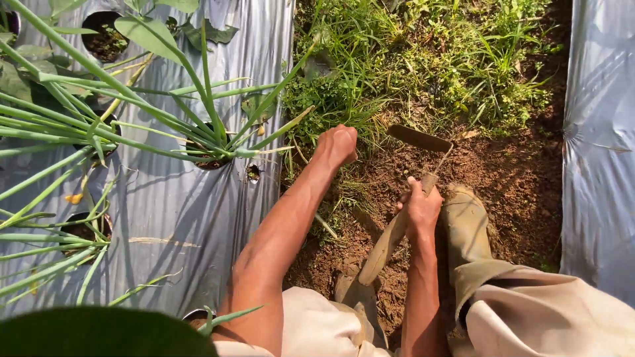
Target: The person uses a hand hoe to loosen the soil and remove weeds from a narrow strip of ground between two plastic-covered garden beds. The person repeatedly strikes the soil with the tool and pulls out the uprooted grass by hand.
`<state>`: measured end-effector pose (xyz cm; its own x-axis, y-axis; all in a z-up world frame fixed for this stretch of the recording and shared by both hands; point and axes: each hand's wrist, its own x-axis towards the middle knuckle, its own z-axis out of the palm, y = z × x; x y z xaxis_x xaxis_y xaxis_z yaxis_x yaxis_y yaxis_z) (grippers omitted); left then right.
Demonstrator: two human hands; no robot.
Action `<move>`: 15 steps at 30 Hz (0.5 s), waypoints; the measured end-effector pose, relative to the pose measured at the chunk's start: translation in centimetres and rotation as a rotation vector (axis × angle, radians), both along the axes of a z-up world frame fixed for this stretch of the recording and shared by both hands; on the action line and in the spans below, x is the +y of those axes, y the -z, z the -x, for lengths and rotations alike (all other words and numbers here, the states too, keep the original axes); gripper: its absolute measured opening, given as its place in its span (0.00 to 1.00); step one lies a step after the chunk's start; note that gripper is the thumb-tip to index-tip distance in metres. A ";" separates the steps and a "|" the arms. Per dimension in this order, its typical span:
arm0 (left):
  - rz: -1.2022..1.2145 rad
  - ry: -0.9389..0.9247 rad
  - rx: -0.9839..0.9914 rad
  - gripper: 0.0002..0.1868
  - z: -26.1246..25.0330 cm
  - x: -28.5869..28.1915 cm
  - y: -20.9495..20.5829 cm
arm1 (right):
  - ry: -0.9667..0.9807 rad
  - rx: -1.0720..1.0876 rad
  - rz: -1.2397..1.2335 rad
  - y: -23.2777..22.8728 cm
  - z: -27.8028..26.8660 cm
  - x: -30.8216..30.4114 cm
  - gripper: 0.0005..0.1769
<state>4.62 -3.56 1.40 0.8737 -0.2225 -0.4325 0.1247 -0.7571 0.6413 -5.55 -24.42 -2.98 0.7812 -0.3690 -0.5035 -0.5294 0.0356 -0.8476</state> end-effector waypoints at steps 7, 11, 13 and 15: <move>-0.288 0.348 0.071 0.17 1.1 -4.1 6.6 | 0.039 0.028 0.007 5.0 -2.2 -0.6 0.11; 0.134 0.096 0.263 0.16 2.2 -1.4 4.2 | 0.291 -0.088 -0.281 4.1 -5.1 0.7 0.12; 0.713 -0.365 0.520 0.17 2.9 -1.7 3.3 | 0.320 -0.111 -0.333 4.9 -6.7 1.3 0.13; 1.296 -0.842 0.711 0.18 2.6 -2.0 1.9 | 0.352 -0.137 -0.392 6.2 -7.9 2.1 0.14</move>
